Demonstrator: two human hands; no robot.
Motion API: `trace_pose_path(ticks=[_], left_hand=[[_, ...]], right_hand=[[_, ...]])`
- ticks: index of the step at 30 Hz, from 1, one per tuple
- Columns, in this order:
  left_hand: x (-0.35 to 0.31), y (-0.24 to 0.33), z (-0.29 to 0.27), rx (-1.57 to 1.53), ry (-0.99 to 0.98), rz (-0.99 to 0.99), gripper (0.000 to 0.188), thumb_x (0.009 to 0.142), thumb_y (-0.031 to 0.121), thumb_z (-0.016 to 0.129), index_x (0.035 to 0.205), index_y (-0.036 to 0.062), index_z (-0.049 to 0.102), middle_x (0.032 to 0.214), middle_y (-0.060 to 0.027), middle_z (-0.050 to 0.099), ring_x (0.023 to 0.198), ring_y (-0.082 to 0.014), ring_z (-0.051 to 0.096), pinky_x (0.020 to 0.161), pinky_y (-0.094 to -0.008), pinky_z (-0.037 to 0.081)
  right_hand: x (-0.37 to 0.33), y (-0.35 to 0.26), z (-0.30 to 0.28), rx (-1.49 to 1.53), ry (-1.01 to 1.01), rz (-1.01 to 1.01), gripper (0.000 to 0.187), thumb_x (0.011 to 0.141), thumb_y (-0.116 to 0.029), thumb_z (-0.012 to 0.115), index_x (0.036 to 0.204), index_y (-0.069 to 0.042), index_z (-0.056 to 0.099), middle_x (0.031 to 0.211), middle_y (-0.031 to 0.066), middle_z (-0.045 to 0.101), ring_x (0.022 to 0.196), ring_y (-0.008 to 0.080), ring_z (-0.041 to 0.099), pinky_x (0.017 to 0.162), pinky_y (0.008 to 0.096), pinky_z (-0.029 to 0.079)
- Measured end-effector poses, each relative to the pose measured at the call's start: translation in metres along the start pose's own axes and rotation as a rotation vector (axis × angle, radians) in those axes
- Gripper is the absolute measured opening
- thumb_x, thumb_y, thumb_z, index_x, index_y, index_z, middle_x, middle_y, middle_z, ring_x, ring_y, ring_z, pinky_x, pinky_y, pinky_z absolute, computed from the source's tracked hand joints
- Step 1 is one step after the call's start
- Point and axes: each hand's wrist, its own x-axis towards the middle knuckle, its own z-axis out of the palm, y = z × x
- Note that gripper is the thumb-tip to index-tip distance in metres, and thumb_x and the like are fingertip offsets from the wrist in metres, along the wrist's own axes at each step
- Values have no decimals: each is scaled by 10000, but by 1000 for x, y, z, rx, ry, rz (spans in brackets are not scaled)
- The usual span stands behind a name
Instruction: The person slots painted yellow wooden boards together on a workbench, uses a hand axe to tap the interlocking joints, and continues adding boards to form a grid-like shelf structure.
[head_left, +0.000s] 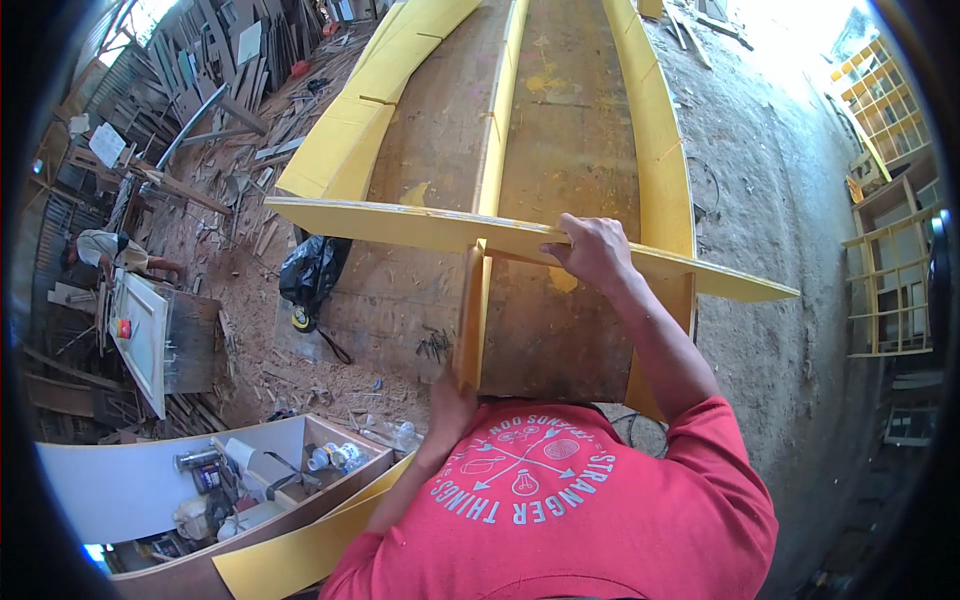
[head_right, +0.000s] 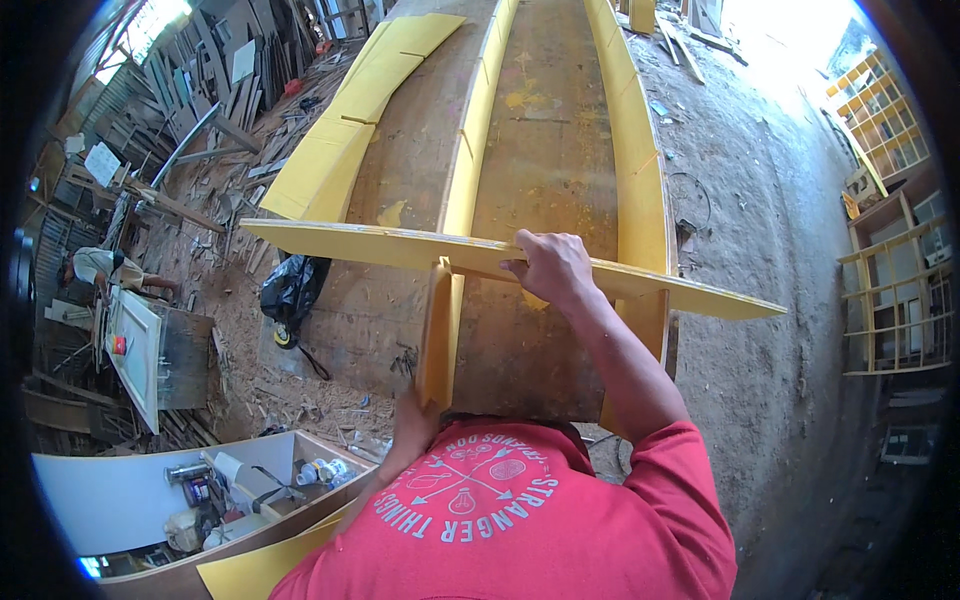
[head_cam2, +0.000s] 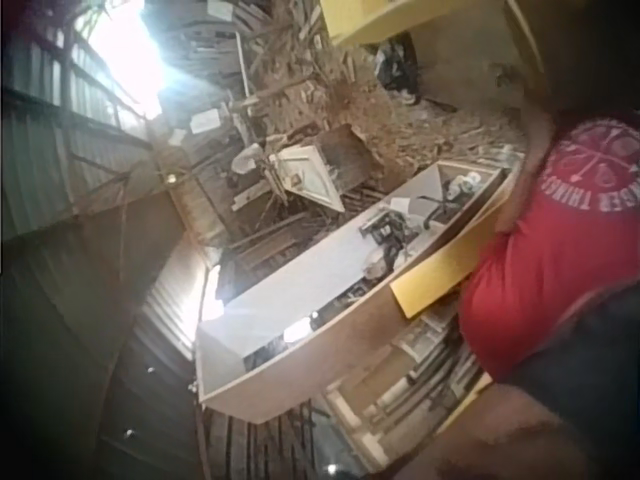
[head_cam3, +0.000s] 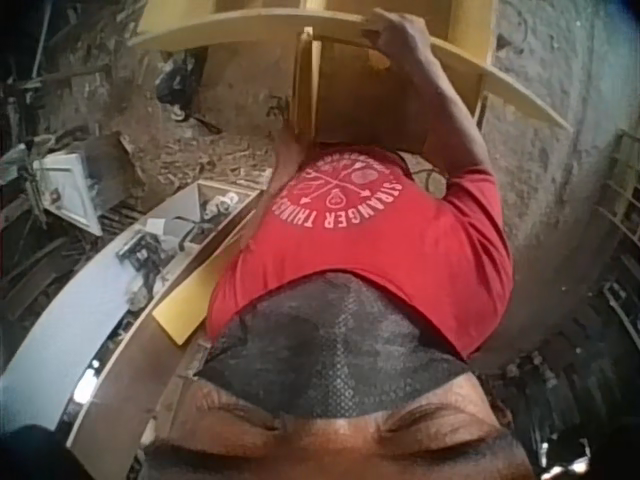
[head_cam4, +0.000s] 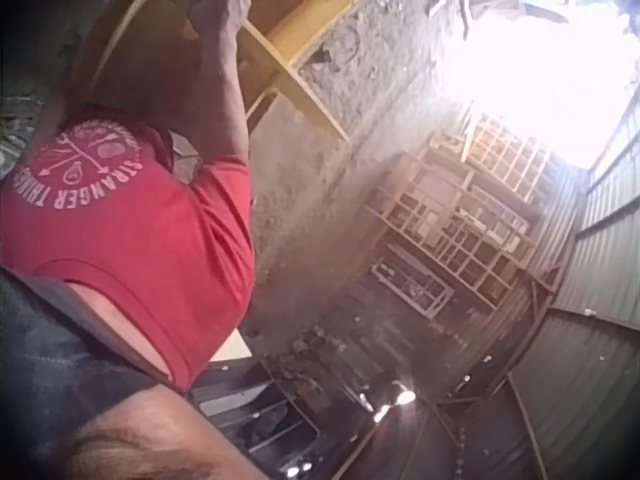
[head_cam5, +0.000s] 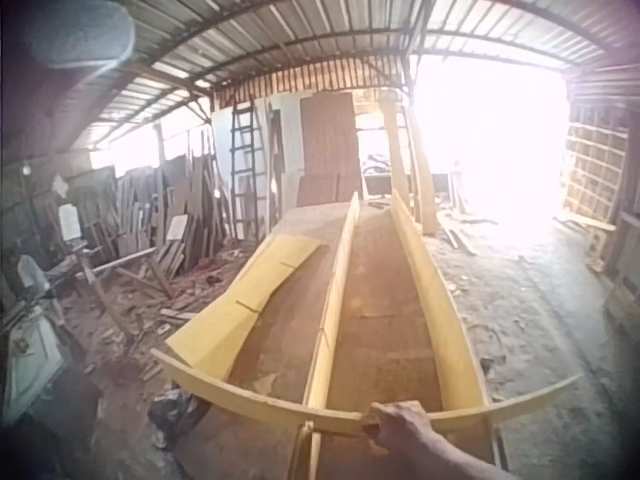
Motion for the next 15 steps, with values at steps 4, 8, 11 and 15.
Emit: trace_pose_path(ticks=[4, 8, 11, 15], left_hand=[[3, -9, -12, -134, -33, -179, 489, 923, 74, 598, 1395, -55, 591, 1161, -377, 710, 1115, -564, 688, 923, -582, 561], [-2, 6, -1, -27, -6, -18, 516, 917, 49, 627, 1416, -67, 569, 1102, -382, 712, 1046, -581, 691, 863, -597, 567], [1, 12, 0, -15, 26, 16, 588, 912, 34, 631, 1474, -86, 509, 1129, -399, 695, 1036, -591, 681, 865, -613, 566], [1, 27, -4, 8, -98, -71, 655, 920, 23, 607, 1546, -88, 448, 1164, -406, 685, 1030, -588, 681, 870, -627, 563]], right_hand=[[6, 3, 8, 19, -57, 8, 404, 902, -452, 821, 954, -81, 670, 826, 165, 749, 836, 403, 742, 768, 547, 547], [9, -5, 11, -18, -91, 15, 394, 910, -442, 813, 955, -77, 673, 835, 169, 752, 843, 405, 742, 780, 548, 548], [12, -7, 9, -12, -117, 38, 384, 916, -433, 809, 962, -75, 677, 841, 175, 753, 852, 411, 742, 797, 547, 548], [12, -6, 7, 4, -137, 61, 383, 920, -429, 806, 969, -72, 678, 854, 179, 757, 871, 415, 743, 815, 553, 547]])
